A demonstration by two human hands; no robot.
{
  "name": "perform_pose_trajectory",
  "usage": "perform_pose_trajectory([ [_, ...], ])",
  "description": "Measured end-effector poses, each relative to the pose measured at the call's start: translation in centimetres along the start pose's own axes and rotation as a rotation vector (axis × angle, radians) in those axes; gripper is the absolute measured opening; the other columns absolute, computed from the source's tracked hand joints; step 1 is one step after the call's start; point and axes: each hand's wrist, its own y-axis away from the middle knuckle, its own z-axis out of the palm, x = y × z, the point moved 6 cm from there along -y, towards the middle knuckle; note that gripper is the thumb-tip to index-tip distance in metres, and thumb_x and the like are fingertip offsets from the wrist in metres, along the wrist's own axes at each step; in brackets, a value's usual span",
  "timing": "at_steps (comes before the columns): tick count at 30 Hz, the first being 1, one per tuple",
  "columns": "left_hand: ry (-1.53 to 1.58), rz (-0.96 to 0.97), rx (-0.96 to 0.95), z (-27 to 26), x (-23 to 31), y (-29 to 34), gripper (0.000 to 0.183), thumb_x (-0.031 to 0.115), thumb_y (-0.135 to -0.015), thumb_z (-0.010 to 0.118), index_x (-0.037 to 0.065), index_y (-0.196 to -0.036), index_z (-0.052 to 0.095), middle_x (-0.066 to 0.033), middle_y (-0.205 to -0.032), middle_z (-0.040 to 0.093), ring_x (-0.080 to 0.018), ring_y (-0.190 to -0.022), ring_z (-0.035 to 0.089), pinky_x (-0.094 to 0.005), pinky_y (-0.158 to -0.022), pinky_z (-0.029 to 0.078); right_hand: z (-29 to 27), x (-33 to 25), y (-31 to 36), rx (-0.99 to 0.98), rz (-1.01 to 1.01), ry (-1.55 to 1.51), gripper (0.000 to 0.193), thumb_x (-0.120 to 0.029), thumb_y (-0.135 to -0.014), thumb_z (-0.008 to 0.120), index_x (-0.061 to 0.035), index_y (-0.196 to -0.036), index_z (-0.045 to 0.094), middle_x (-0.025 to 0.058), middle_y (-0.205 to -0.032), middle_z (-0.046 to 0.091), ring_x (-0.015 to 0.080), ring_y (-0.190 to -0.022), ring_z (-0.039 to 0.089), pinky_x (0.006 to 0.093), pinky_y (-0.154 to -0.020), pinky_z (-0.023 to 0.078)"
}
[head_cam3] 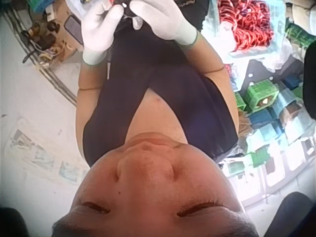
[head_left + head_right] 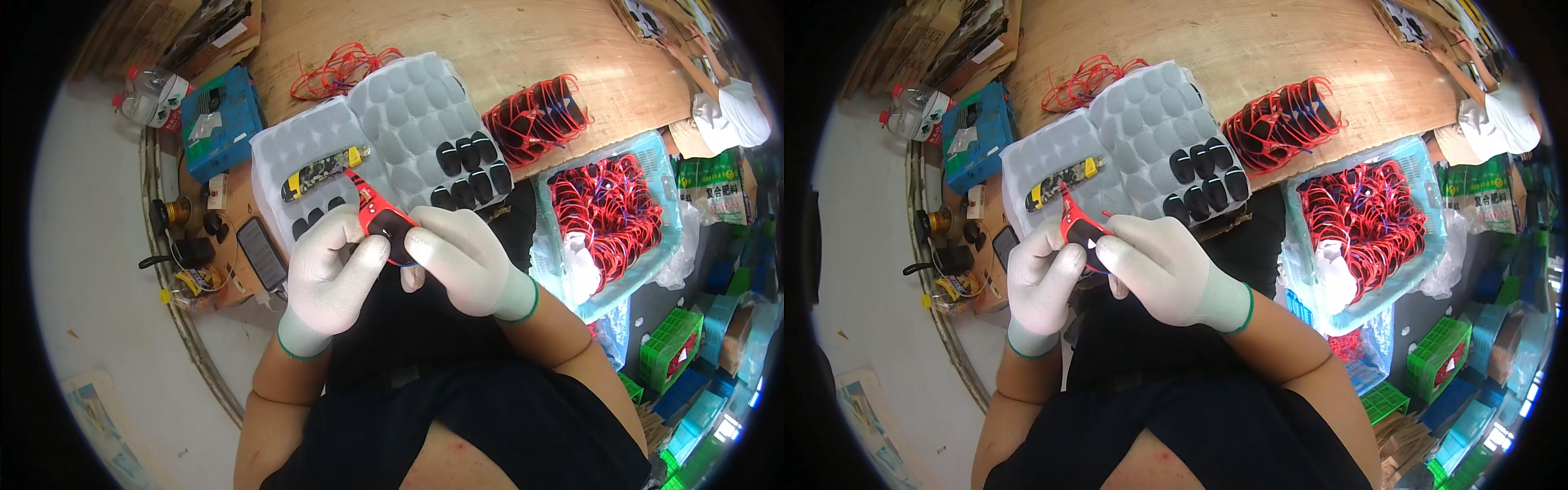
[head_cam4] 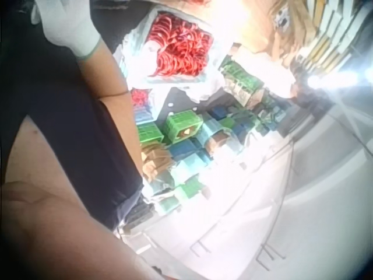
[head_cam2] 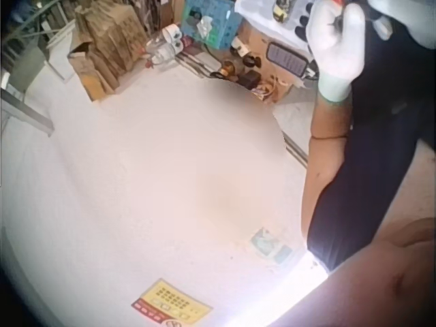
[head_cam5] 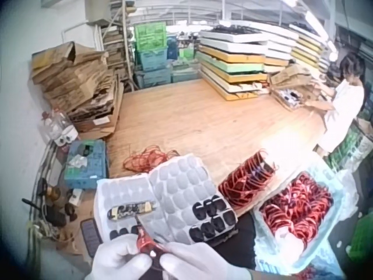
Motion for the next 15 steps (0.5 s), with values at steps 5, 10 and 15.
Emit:
perform_pose_trajectory([
  [5,-0.236,0.277,0.003,0.2,1.2,-0.5,0.01,0.005,-0.094,0.065,0.0,-0.1,0.069,-0.0213,-0.122,0.066,-0.0349,-0.122,0.064,-0.042,-0.105,0.046,0.1,1.0,-0.3,0.04,0.068,0.018,0.029,-0.02,-0.103,0.048,0.0012,-0.09,0.064,0.0085,-0.067,0.063,0.0152,-0.06,0.061,0.0317,-0.058,0.047],
  [10,-0.006,0.203,0.027,0.1,0.8,-0.6,0.015,0.005,-0.093,0.064,-0.003,-0.103,0.071,-0.0256,-0.134,0.062,-0.0353,-0.134,0.056,-0.0441,-0.113,0.039,0.4,1.0,-0.1,0.024,0.068,0.136,0.026,-0.021,-0.101,0.055,-0.0001,-0.088,0.062,0.017,-0.072,0.064,0.0274,-0.064,0.066,0.0364,-0.06,0.049],
  [15,-0.133,0.219,0.076,-0.7,1.2,-0.3,0.034,0.027,-0.092,0.069,-0.005,-0.101,0.073,-0.0319,-0.149,0.051,-0.0417,-0.139,0.051,-0.0494,-0.113,0.04,-0.2,-0.2,0.7,-0.028,-0.135,0.325,0.022,-0.021,-0.095,0.066,0.0,-0.092,0.059,0.021,-0.08,0.061,0.0412,-0.074,0.063,0.0421,-0.065,0.048],
])
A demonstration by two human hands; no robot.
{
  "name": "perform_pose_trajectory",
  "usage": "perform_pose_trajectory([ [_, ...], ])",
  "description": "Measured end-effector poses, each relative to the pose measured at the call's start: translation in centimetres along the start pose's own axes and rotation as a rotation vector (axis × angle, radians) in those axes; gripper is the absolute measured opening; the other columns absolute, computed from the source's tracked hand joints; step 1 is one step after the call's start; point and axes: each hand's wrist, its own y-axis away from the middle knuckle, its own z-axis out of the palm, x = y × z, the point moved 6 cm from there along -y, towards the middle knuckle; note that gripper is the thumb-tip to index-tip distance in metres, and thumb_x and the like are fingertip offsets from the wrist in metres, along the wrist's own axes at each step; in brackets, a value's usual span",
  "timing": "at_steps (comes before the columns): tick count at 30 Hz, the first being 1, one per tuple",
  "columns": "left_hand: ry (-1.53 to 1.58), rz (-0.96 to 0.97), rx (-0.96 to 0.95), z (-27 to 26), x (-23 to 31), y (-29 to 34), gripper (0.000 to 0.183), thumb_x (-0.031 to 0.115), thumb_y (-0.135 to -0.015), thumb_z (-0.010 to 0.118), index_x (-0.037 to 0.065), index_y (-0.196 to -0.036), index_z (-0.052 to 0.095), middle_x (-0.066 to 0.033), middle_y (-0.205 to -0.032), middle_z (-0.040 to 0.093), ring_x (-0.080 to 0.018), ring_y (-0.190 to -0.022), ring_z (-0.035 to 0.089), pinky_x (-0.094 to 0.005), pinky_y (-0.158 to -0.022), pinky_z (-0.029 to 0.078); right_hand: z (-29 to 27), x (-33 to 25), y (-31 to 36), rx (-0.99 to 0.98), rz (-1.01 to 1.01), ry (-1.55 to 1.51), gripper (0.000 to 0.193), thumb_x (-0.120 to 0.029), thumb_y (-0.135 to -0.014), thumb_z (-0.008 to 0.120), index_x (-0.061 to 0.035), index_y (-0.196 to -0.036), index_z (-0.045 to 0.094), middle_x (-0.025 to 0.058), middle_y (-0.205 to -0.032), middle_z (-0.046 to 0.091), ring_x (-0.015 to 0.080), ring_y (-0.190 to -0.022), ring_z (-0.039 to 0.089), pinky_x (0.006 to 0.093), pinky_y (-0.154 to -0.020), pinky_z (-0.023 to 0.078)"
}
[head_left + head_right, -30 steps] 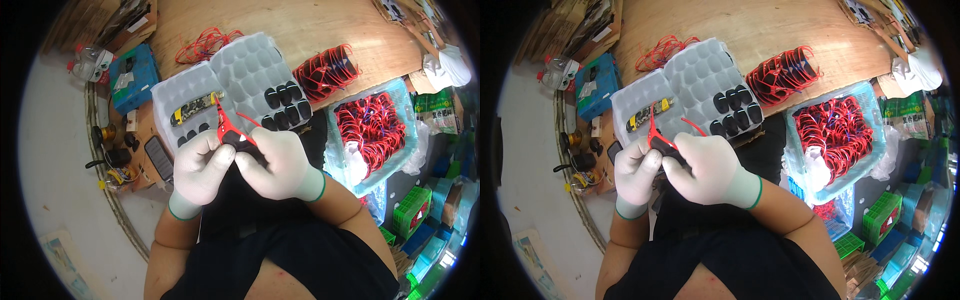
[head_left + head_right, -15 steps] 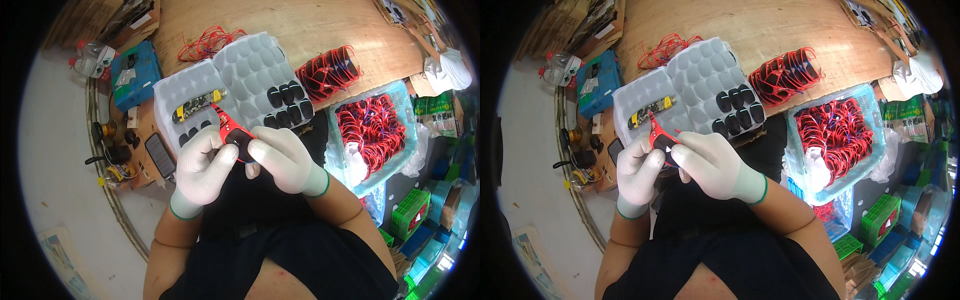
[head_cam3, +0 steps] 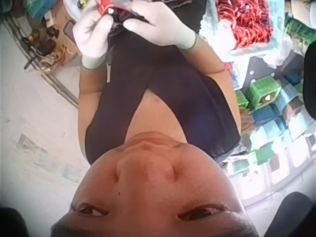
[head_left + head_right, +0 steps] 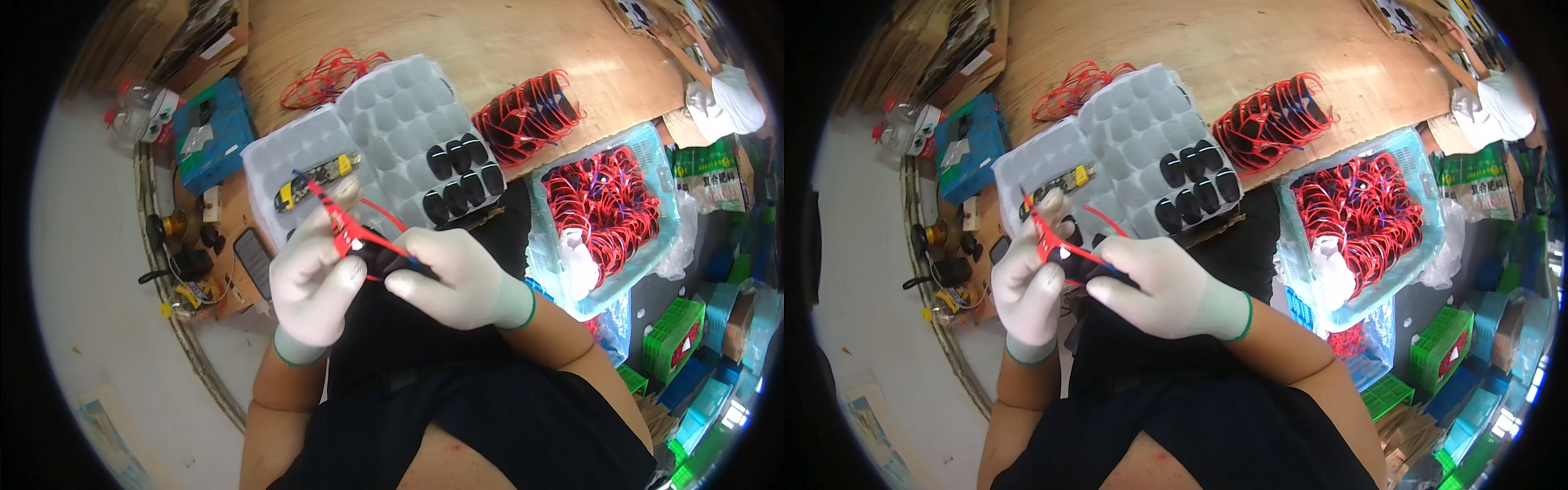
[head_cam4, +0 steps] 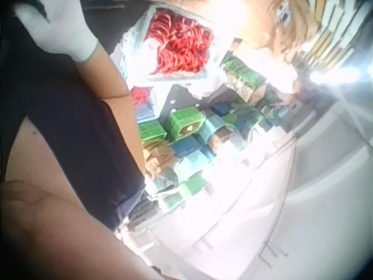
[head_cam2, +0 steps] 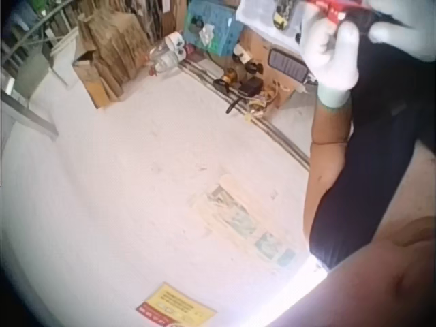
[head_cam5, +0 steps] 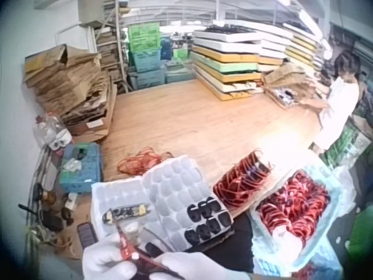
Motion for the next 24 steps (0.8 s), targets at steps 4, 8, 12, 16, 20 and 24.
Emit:
perform_pose_trajectory([
  [4,-0.049,0.089,-0.056,0.9,-0.2,-0.8,0.021,0.014,-0.09,0.071,-0.006,-0.095,0.068,-0.0331,-0.143,0.056,-0.0414,-0.132,0.059,-0.0471,-0.109,0.045,-1.0,0.9,0.1,0.091,-0.173,0.134,0.019,-0.019,-0.089,0.069,-0.0048,-0.086,0.056,0.0162,-0.072,0.055,0.0416,-0.068,0.058,0.0483,-0.066,0.045],
  [8,-0.212,-0.092,-0.335,1.8,-1.6,-4.4,0.012,0.008,-0.086,0.07,-0.003,-0.09,0.069,-0.0268,-0.124,0.069,-0.035,-0.107,0.071,-0.0412,-0.096,0.053,-3.7,2.8,0.2,0.203,-0.219,0.213,0.016,-0.015,-0.081,0.073,-0.0092,-0.076,0.059,0.0094,-0.069,0.057,0.0362,-0.067,0.058,0.0459,-0.067,0.043],
  [12,-0.75,-0.186,-0.262,-2.7,-7.5,-13.7,0.019,0.017,-0.095,0.063,-0.001,-0.095,0.07,-0.0128,-0.105,0.075,-0.0202,-0.096,0.071,-0.036,-0.089,0.054,-12.6,4.4,0.8,0.468,-0.217,0.518,0.015,-0.004,-0.075,0.077,-0.0079,-0.086,0.068,0.0076,-0.073,0.06,0.0315,-0.069,0.06,0.0421,-0.064,0.047],
  [16,-0.964,-0.034,0.235,-23.1,-23.7,-25.1,0.047,0.034,-0.103,0.056,-0.003,-0.131,0.06,-0.0241,-0.119,0.068,-0.0261,-0.111,0.064,-0.0392,-0.093,0.05,-29.3,10.9,-1.2,0.84,0.33,0.784,0.025,-0.027,-0.097,0.061,-0.0021,-0.098,0.063,0.0202,-0.08,0.067,0.0393,-0.075,0.069,0.0461,-0.067,0.055],
  [20,-0.807,-0.591,-0.089,-20.1,-31.1,-27.7,0.06,0.049,-0.103,0.051,-0.005,-0.128,0.057,-0.0344,-0.129,0.06,-0.0433,-0.119,0.058,-0.0446,-0.1,0.046,-40.7,22.1,-0.9,0.649,0.38,1.2,0.03,-0.032,-0.097,0.059,-0.0027,-0.102,0.064,0.0254,-0.09,0.07,0.0442,-0.091,0.069,0.0519,-0.08,0.056],
  [24,-0.964,-0.53,-0.217,-22.6,-33.0,-27.5,0.058,0.052,-0.101,0.056,-0.001,-0.125,0.059,-0.0209,-0.12,0.065,-0.0331,-0.109,0.062,-0.0408,-0.091,0.05,-39.1,26.3,-2.8,0.154,0.467,1.353,0.028,-0.028,-0.09,0.065,-0.0049,-0.106,0.067,0.0197,-0.102,0.071,0.0383,-0.099,0.07,0.0463,-0.086,0.058],
])
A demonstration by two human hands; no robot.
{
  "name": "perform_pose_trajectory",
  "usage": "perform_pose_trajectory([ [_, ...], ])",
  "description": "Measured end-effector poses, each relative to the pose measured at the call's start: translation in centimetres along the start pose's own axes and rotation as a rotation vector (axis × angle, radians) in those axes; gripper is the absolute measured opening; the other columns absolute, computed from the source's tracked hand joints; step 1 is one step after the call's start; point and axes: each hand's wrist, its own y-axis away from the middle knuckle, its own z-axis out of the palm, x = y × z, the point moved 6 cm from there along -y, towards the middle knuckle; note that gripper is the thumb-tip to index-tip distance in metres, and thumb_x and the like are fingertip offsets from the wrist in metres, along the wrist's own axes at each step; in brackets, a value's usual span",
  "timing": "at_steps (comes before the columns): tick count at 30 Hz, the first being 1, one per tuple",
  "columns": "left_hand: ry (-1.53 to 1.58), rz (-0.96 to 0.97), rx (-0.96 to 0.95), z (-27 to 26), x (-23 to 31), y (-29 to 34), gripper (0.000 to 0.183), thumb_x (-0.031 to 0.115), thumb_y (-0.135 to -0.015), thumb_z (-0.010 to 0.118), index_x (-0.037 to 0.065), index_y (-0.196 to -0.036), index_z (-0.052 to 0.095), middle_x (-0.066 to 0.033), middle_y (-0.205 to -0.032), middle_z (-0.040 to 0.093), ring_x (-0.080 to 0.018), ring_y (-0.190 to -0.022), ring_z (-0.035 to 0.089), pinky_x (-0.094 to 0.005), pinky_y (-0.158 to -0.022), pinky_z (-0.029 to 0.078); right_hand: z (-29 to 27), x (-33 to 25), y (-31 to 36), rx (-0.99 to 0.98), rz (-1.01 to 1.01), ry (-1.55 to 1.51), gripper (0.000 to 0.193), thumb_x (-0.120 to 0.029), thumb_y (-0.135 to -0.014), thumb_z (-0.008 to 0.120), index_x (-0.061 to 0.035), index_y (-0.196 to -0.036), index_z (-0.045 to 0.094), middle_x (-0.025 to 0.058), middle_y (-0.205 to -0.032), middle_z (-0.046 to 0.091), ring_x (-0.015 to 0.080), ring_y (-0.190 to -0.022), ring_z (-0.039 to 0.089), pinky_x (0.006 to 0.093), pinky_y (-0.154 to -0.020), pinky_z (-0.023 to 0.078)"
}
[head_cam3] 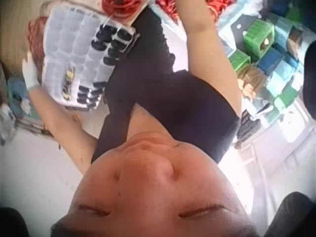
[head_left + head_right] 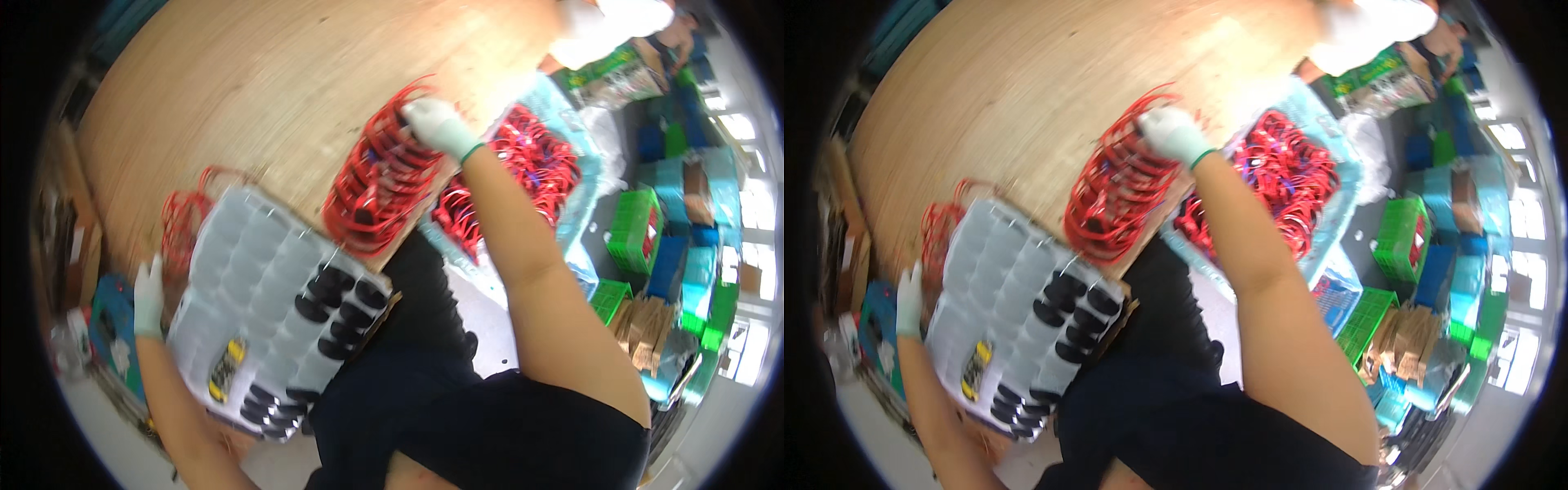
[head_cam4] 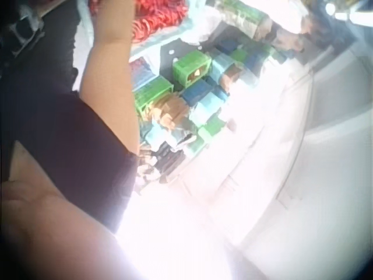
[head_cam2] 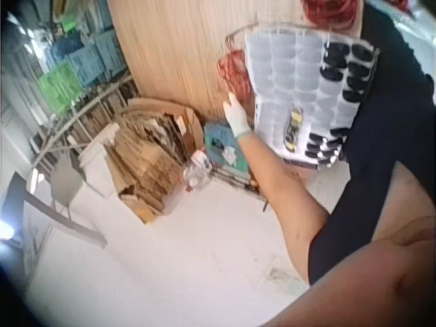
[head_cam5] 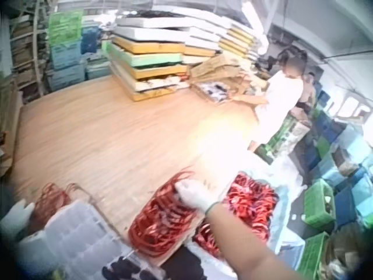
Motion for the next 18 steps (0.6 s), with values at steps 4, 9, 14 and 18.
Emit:
perform_pose_trajectory([
  [4,0.678,-0.219,-0.067,0.8,2.9,2.3,0.044,0.046,-0.101,0.062,0.003,-0.107,0.064,-0.0076,-0.1,0.064,-0.0174,-0.095,0.06,-0.0314,-0.076,0.047,-1.2,-0.1,1.6,0.159,-0.064,-0.114,0.029,-0.03,-0.095,0.059,-0.0067,-0.109,0.069,0.0191,-0.11,0.071,0.0375,-0.105,0.069,0.047,-0.09,0.057],
  [9,0.377,0.126,0.113,-4.8,5.5,3.5,0.025,0.029,-0.1,0.066,0.006,-0.094,0.059,0.0013,-0.083,0.047,-0.0108,-0.075,0.045,-0.0272,-0.067,0.039,-8.5,-2.0,5.1,0.135,0.519,-0.363,0.045,-0.046,-0.099,0.048,-0.0064,-0.103,0.071,0.0221,-0.1,0.073,0.04,-0.098,0.07,0.0501,-0.088,0.055],
  [14,0.574,0.202,0.515,-8.8,7.6,10.7,0.043,0.019,-0.096,0.073,0.004,-0.133,0.056,0.002,-0.094,0.049,-0.0068,-0.072,0.044,-0.0221,-0.06,0.039,-11.8,-8.3,12.1,0.572,0.297,-0.51,0.028,-0.031,-0.097,0.059,-0.0046,-0.099,0.068,0.0189,-0.09,0.069,0.0402,-0.088,0.068,0.0489,-0.082,0.054],
  [18,0.581,0.197,0.457,-9.7,15.8,20.4,0.05,0.011,-0.095,0.073,0.0,-0.14,0.053,0.003,-0.092,0.056,-0.0043,-0.068,0.046,-0.0188,-0.059,0.039,-12.6,-14.1,16.3,0.695,0.249,-0.676,0.021,-0.021,-0.093,0.068,-0.0027,-0.104,0.072,0.0178,-0.097,0.073,0.037,-0.09,0.071,0.0439,-0.08,0.058],
])
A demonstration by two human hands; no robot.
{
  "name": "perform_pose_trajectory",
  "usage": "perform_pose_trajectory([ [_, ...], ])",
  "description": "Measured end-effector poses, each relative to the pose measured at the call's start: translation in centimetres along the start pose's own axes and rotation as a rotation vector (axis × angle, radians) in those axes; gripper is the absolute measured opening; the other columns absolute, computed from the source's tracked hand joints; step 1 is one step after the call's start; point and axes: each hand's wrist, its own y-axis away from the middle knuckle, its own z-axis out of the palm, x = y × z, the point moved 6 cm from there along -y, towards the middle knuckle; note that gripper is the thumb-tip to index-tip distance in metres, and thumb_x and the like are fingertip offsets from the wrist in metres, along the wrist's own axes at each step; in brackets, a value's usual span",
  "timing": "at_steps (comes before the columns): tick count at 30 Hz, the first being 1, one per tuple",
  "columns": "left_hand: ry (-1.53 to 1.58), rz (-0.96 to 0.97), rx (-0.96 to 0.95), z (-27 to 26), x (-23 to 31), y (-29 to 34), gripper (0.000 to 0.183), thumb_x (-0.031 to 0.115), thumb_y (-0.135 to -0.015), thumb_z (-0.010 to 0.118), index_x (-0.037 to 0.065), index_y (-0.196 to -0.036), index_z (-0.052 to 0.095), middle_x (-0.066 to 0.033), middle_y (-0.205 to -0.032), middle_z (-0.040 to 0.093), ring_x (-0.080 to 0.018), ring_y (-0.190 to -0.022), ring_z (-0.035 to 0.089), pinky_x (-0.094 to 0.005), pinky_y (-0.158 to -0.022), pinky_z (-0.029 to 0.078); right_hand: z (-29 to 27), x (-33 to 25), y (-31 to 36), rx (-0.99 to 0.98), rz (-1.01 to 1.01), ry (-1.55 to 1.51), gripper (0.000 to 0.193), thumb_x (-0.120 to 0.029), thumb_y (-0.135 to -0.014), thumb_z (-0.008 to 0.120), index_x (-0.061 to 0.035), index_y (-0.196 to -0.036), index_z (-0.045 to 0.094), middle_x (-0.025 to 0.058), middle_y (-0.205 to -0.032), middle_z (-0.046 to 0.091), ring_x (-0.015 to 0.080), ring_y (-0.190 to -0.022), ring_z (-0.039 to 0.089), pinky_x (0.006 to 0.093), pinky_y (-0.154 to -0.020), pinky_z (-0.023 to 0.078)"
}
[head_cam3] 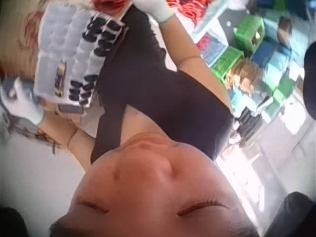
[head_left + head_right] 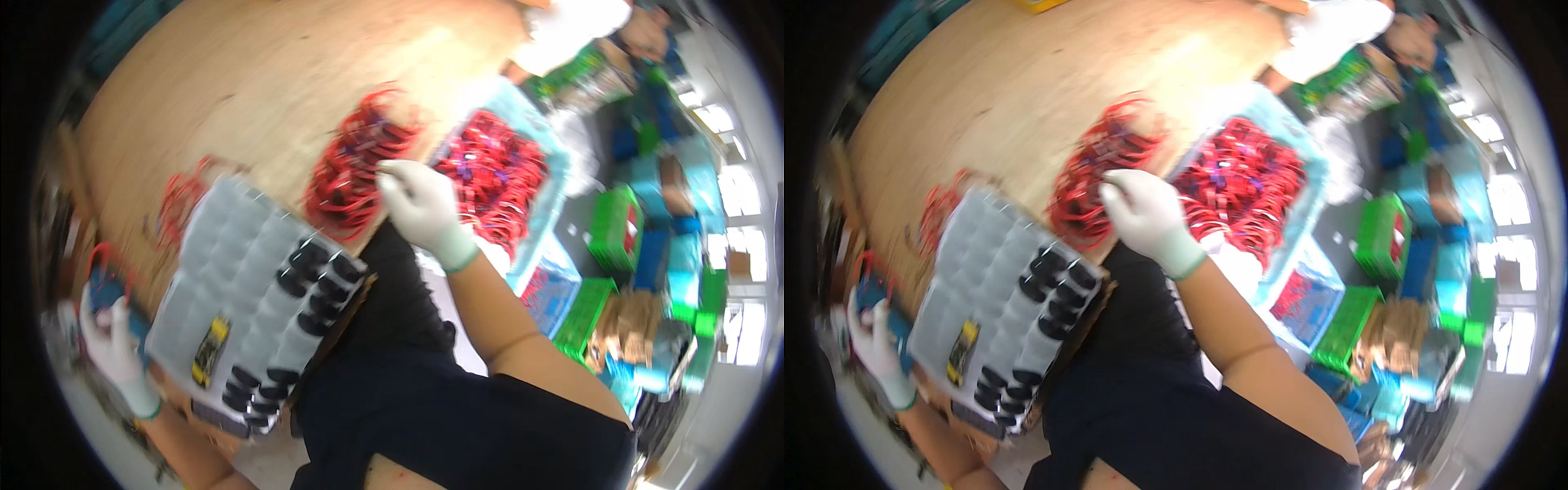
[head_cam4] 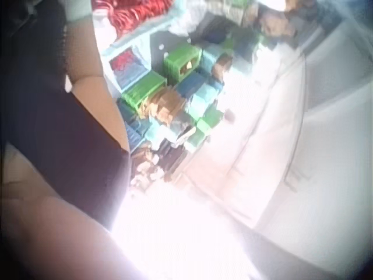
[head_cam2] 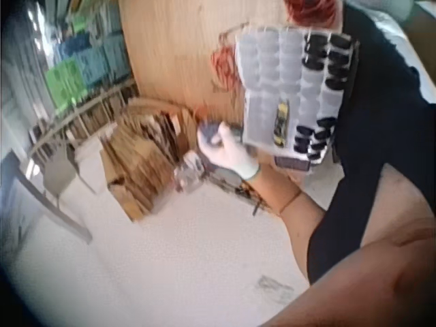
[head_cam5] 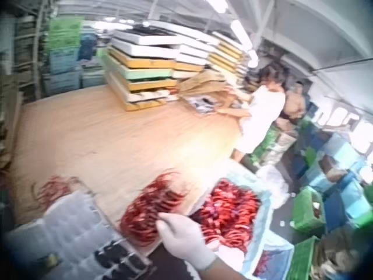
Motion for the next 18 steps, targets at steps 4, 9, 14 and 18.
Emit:
perform_pose_trajectory([
  [4,-0.079,0.171,-0.093,-1.8,0.1,8.9,0.024,0.002,-0.088,0.075,0.002,-0.107,0.06,0.003,-0.083,0.058,-0.0041,-0.067,0.05,-0.0187,-0.061,0.041,1.5,-4.1,3.0,-0.107,-0.036,-0.162,0.018,-0.014,-0.091,0.068,-0.0008,-0.104,0.072,0.0177,-0.093,0.072,0.0323,-0.084,0.072,0.0396,-0.075,0.058],
  [9,0.215,0.234,-0.058,-3.6,0.7,18.1,0.017,0.009,-0.098,0.063,0.008,-0.09,0.047,-0.0062,-0.073,0.06,-0.0059,-0.053,0.046,-0.0198,-0.05,0.036,5.9,-9.7,5.8,-0.377,-0.202,-0.186,0.018,-0.015,-0.085,0.071,-0.0034,-0.098,0.072,0.0161,-0.089,0.07,0.0354,-0.084,0.069,0.0445,-0.076,0.055],
  [14,0.527,0.058,0.096,0.3,1.9,23.2,0.027,0.003,-0.097,0.056,0.002,-0.122,0.049,-0.0151,-0.085,0.067,-0.0092,-0.053,0.054,-0.0212,-0.045,0.042,8.7,-12.3,10.6,-0.651,-0.288,0.258,0.023,-0.026,-0.08,0.071,-0.006,-0.092,0.071,0.0148,-0.092,0.067,0.0357,-0.092,0.065,0.0474,-0.079,0.053],
  [18,0.48,-0.064,-0.051,3.0,3.0,25.8,0.035,0.0,-0.095,0.05,-0.001,-0.13,0.047,-0.0157,-0.091,0.066,-0.0126,-0.066,0.06,-0.0226,-0.056,0.048,10.2,-11.8,12.4,-0.761,-0.246,0.426,0.019,-0.02,-0.075,0.067,-0.0062,-0.087,0.071,0.0141,-0.096,0.066,0.0339,-0.096,0.065,0.0461,-0.08,0.053],
])
